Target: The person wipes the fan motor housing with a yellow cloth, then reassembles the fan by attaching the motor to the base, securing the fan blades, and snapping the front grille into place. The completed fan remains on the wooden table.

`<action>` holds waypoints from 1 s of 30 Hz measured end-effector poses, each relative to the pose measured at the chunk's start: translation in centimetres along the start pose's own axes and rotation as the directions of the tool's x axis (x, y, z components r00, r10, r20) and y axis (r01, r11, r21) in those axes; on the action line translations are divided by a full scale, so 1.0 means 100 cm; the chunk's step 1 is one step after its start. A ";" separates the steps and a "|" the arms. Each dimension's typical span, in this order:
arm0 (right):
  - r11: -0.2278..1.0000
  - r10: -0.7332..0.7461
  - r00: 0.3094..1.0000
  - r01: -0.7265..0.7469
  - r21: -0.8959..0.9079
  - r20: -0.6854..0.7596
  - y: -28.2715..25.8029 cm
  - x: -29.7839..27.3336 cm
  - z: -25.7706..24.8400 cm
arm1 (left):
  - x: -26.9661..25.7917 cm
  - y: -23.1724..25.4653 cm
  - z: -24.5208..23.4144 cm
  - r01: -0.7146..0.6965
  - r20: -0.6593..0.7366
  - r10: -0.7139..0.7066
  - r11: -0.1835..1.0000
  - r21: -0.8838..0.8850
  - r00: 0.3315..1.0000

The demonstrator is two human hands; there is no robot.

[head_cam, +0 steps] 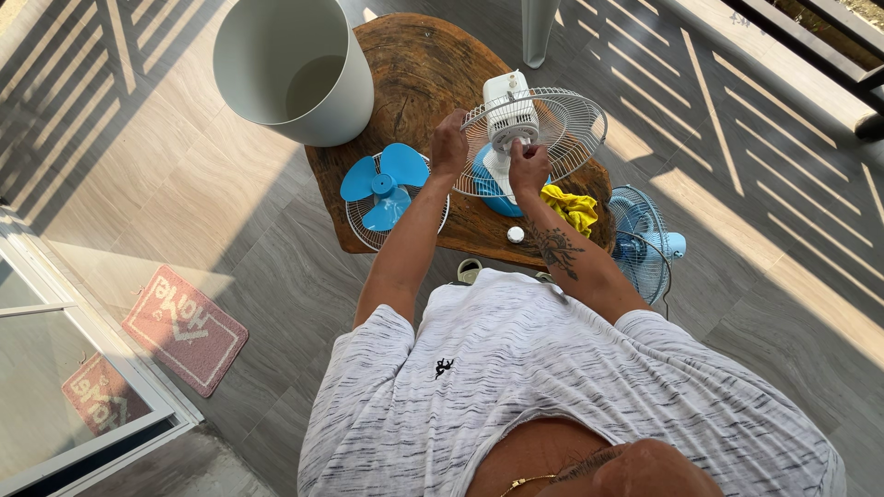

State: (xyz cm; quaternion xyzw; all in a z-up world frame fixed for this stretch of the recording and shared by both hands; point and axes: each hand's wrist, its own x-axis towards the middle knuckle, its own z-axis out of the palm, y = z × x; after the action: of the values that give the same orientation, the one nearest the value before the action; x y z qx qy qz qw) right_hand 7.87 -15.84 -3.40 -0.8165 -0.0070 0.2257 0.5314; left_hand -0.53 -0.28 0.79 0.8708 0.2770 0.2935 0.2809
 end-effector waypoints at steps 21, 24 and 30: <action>0.925 -0.375 0.921 0.363 -0.111 -0.109 0.005 -0.001 0.003 | -0.002 0.004 -0.001 0.015 -0.017 -0.014 1.000 0.011 1.000; 0.982 0.105 0.994 -0.105 0.155 0.013 0.004 0.018 0.000 | 0.000 0.000 0.000 -0.009 -0.033 0.010 1.000 0.006 0.999; 0.769 -0.599 0.798 0.548 -0.328 -0.070 0.016 -0.001 0.000 | 0.003 -0.001 -0.002 -0.025 -0.013 0.025 1.000 0.006 1.000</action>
State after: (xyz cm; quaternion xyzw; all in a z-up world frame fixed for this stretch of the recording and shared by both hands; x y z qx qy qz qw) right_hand 7.43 -16.51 -4.75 -0.8600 -0.2443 -0.0221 0.4475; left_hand -0.47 0.05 0.95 0.8732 0.2686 0.3017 0.2728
